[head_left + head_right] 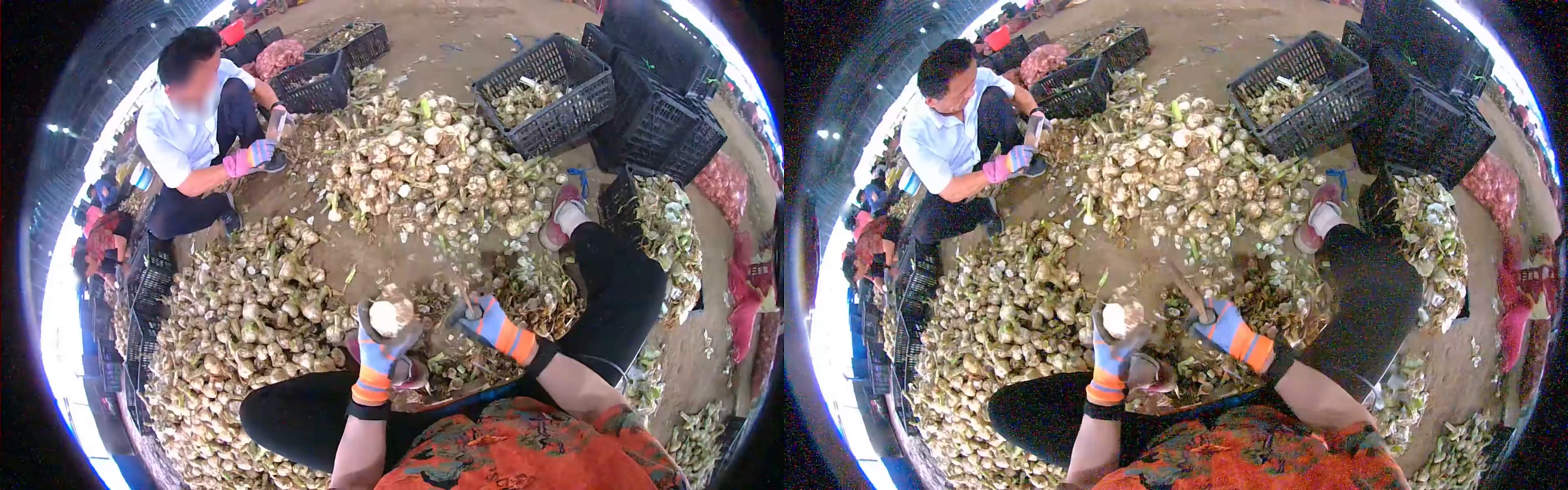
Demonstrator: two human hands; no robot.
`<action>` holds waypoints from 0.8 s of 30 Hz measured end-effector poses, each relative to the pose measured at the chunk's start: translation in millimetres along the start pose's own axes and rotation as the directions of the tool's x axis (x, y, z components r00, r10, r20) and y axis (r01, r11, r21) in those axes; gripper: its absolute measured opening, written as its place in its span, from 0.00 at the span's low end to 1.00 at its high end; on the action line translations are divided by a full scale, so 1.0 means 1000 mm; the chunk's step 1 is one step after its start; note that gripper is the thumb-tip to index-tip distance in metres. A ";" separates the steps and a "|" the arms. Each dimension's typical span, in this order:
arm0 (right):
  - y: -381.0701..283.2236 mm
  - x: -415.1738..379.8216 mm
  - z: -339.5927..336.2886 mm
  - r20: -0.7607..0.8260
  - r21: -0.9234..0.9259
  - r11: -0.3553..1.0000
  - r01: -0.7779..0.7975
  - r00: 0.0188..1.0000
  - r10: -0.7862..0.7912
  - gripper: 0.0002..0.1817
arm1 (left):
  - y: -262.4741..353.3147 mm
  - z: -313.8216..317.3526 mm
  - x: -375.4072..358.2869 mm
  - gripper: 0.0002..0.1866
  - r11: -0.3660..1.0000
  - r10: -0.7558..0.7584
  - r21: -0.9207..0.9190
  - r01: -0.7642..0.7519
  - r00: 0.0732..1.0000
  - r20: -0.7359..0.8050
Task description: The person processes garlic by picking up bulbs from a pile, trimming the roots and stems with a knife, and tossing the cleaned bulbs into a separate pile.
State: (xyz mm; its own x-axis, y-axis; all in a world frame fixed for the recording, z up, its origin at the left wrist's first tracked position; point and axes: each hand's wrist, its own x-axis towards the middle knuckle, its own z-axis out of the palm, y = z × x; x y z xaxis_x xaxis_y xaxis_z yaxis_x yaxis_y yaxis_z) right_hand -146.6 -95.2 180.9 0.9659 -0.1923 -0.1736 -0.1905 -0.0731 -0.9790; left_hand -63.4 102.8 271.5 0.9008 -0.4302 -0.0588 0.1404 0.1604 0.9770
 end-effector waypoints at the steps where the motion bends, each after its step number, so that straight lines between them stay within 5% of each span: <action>1: -0.003 -0.002 0.004 0.000 0.000 1.000 0.009 1.000 -0.009 0.11 | -0.005 -0.005 0.000 0.16 0.896 -0.259 -0.366 0.252 0.965 0.031; 2: -0.014 -0.006 0.009 0.012 0.074 0.993 0.088 0.996 -0.089 0.07 | -0.007 0.001 0.002 0.07 0.800 -0.320 -0.496 0.336 0.940 0.122; 4: -0.023 -0.011 0.019 0.016 0.144 0.975 0.168 0.985 -0.172 0.05 | -0.020 0.001 0.003 0.15 0.588 -0.317 -0.766 0.261 0.945 0.079; 7: -0.030 -0.008 0.026 0.134 0.013 0.991 0.135 0.982 -0.135 0.06 | -0.013 0.011 0.009 0.09 0.531 -0.261 -0.814 0.236 0.959 0.108; 10: -0.026 0.003 0.038 0.220 -0.225 0.814 0.536 0.842 -0.493 0.11 | 0.013 0.034 0.004 0.13 0.543 -0.399 -0.804 0.243 0.917 0.007; 12: -0.030 0.004 0.042 0.199 -0.233 0.815 0.531 0.846 -0.494 0.11 | 0.003 0.030 0.001 0.15 0.569 -0.360 -0.789 0.233 0.933 0.015; 14: -0.034 0.002 0.036 0.168 -0.321 0.882 0.346 0.937 -0.307 0.13 | 0.002 0.037 -0.006 0.16 0.636 -0.337 -0.757 0.151 0.936 -0.097; 16: -0.034 0.005 0.032 0.158 -0.367 0.860 0.355 0.935 -0.319 0.14 | -0.010 0.032 -0.005 0.14 0.556 -0.373 -0.804 0.211 0.928 -0.014; 17: -0.048 0.003 0.026 0.194 -0.456 0.799 0.391 0.920 -0.340 0.14 | -0.022 0.028 -0.007 0.13 0.968 -0.097 -0.243 0.056 0.982 -0.163; 18: -0.055 0.003 0.022 0.233 -0.538 0.727 0.426 0.904 -0.357 0.15 | -0.026 0.028 -0.007 0.13 0.888 0.216 0.432 -0.156 0.972 -0.093; 19: -0.055 0.003 0.020 0.230 -0.538 0.730 0.422 0.907 -0.354 0.15 | -0.028 0.028 -0.006 0.13 0.889 0.212 0.432 -0.153 0.973 -0.090; 20: -0.053 0.004 0.019 0.221 -0.558 0.736 0.383 0.923 -0.314 0.15 | -0.023 0.030 -0.002 0.11 0.996 -0.045 -0.085 0.032 0.987 -0.157; 21: -0.051 0.004 0.018 0.214 -0.577 0.739 0.348 0.938 -0.274 0.16 | -0.017 0.033 0.001 0.10 0.792 -0.297 -0.580 0.193 0.951 -0.089; 22: -0.008 0.018 0.018 0.069 -0.571 0.815 0.101 0.995 -0.075 0.16 | -0.008 0.035 0.000 0.09 0.344 -0.475 -0.896 0.280 0.875 0.091; 23: 0.051 0.040 -0.007 0.062 -0.625 0.759 -0.183 0.957 0.282 0.13 | 0.011 0.047 -0.003 0.08 0.568 -0.502 -0.787 0.243 0.859 -0.097; 24: 0.119 0.059 -0.012 -0.239 -0.430 0.845 -0.319 0.942 0.234 0.24 | 0.013 0.043 0.001 0.08 0.579 -0.480 -0.782 0.230 0.872 -0.098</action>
State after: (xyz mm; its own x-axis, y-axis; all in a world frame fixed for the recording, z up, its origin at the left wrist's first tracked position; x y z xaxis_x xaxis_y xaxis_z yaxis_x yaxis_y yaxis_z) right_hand -114.0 -126.5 55.4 0.8234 -0.4326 -0.3673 -0.5447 -0.4210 -0.7253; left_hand -78.7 66.2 293.5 0.7586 -0.3648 -0.5399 0.6099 0.6890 0.3915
